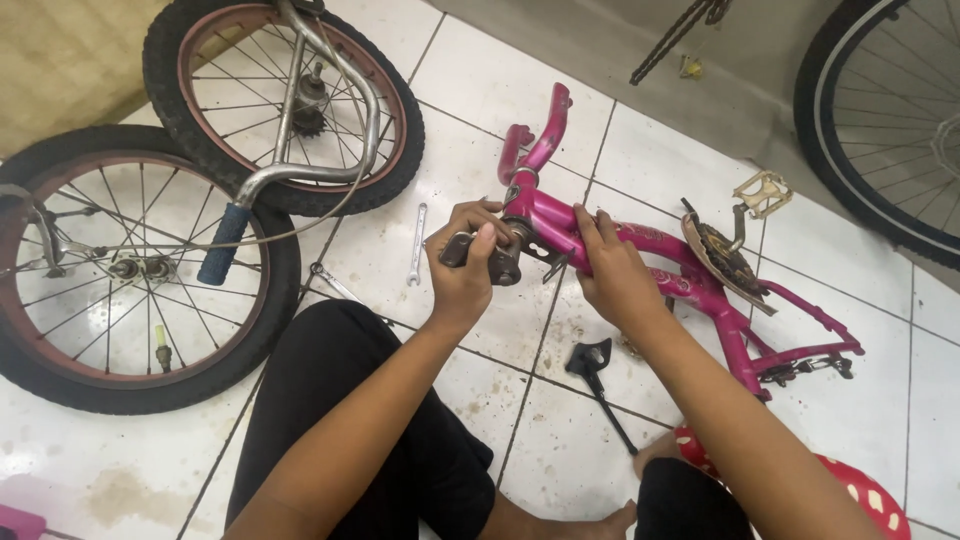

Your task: The person sits on the floor and works on a disassembled pink bicycle. They use a wrench to tighten a bolt on the handlebar stem and then attach a metal bracket to the frame, securing it with a bolt and nut.

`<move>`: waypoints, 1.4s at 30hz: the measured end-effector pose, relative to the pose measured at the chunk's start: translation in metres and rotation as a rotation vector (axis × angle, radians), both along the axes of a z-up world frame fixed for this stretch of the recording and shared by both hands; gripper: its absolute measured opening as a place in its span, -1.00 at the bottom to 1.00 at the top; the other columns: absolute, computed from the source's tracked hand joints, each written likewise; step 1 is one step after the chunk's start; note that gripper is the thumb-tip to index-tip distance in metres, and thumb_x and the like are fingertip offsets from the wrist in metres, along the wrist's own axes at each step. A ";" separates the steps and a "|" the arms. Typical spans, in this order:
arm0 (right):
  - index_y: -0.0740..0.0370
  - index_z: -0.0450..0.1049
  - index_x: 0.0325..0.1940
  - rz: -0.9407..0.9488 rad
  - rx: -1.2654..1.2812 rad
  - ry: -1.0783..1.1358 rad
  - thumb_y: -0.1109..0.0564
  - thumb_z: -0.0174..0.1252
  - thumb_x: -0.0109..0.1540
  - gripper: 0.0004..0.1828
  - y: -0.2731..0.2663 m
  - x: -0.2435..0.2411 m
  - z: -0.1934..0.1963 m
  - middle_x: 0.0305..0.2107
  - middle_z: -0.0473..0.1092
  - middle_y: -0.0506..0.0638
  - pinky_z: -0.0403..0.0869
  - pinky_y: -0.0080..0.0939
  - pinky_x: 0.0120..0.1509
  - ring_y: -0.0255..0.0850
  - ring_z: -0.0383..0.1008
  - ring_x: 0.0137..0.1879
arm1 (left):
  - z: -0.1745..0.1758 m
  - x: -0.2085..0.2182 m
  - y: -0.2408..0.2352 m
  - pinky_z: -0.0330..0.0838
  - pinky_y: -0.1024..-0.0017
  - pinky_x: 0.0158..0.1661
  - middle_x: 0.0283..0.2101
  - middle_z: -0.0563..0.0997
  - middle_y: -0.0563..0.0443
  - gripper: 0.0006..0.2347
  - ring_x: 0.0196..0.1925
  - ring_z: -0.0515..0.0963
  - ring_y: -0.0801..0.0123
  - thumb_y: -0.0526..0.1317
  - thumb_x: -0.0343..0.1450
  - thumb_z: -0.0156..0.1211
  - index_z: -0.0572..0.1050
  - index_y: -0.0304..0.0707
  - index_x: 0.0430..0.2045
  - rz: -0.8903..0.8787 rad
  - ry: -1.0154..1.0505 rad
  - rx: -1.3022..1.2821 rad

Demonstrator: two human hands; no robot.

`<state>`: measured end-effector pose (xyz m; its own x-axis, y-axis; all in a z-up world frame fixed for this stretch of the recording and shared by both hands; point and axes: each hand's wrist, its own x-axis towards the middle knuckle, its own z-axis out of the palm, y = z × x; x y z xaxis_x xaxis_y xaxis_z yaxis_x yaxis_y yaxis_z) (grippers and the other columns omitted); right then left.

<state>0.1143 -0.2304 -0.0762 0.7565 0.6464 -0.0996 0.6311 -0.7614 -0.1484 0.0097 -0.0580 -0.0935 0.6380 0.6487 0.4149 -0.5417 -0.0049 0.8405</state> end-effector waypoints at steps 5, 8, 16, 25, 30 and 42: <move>0.12 0.10 0.58 -0.054 0.056 0.091 0.26 0.20 0.04 -0.01 -0.002 -0.016 0.023 0.31 0.21 0.44 0.38 0.34 0.28 0.48 0.40 0.22 | -0.002 -0.002 -0.005 0.41 0.26 0.07 -0.35 0.54 0.03 -0.67 -0.05 0.53 0.32 0.11 0.48 0.00 0.46 -0.16 -0.41 -0.030 0.079 -0.005; 0.19 0.17 0.53 -0.071 0.238 0.170 0.24 0.19 -0.03 -0.02 0.001 -0.021 0.027 0.31 0.20 0.39 0.25 0.32 0.34 0.44 0.32 0.31 | -0.004 -0.001 -0.002 0.38 0.20 0.08 -0.12 0.49 0.00 -0.60 0.07 0.47 0.25 0.18 0.48 -0.08 0.44 -0.16 -0.15 -0.053 0.141 0.031; 0.28 0.47 0.21 0.081 0.528 0.039 -0.07 0.30 0.21 -0.44 0.020 -0.051 0.021 -0.02 0.28 0.17 0.15 0.09 0.21 0.14 0.20 0.17 | -0.013 0.000 0.000 0.40 0.39 -0.11 -0.31 0.44 0.03 -0.53 -0.20 0.48 0.42 0.17 0.46 -0.14 0.56 -0.26 -0.24 -0.067 0.189 0.097; 0.35 0.51 0.00 0.352 0.514 -0.300 0.23 0.36 0.17 -0.67 0.029 -0.031 0.013 -0.35 0.47 0.12 0.53 -0.06 -0.11 0.03 0.54 -0.18 | -0.013 0.005 0.013 0.43 0.42 -0.25 -0.37 0.44 0.01 -0.57 -0.29 0.50 0.45 0.09 0.47 -0.07 0.61 -0.33 -0.25 -0.033 0.133 0.180; 0.34 0.46 0.06 0.408 0.531 -0.425 0.20 0.35 0.17 -0.59 0.030 -0.026 -0.001 -0.30 0.42 0.12 0.48 0.00 -0.05 0.07 0.48 -0.14 | -0.009 0.005 0.014 0.46 0.42 -0.27 -0.40 0.46 0.02 -0.55 -0.33 0.49 0.46 0.11 0.43 -0.04 0.62 -0.33 -0.27 -0.057 0.144 0.157; 0.32 0.53 0.02 0.681 0.637 -0.544 0.28 0.24 0.27 -0.77 0.052 -0.011 0.004 -0.39 0.43 0.08 0.56 -0.10 -0.12 0.00 0.51 -0.23 | -0.016 0.008 0.012 0.43 0.43 -0.30 -0.40 0.45 0.01 -0.56 -0.34 0.49 0.47 0.09 0.44 -0.02 0.60 -0.39 -0.26 -0.049 0.116 0.118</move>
<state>0.1032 -0.1788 -0.0724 0.0599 0.7621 0.6446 0.9935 -0.1079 0.0352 0.0180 -0.0464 -0.1094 0.7158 0.5664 0.4084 -0.4434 -0.0832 0.8925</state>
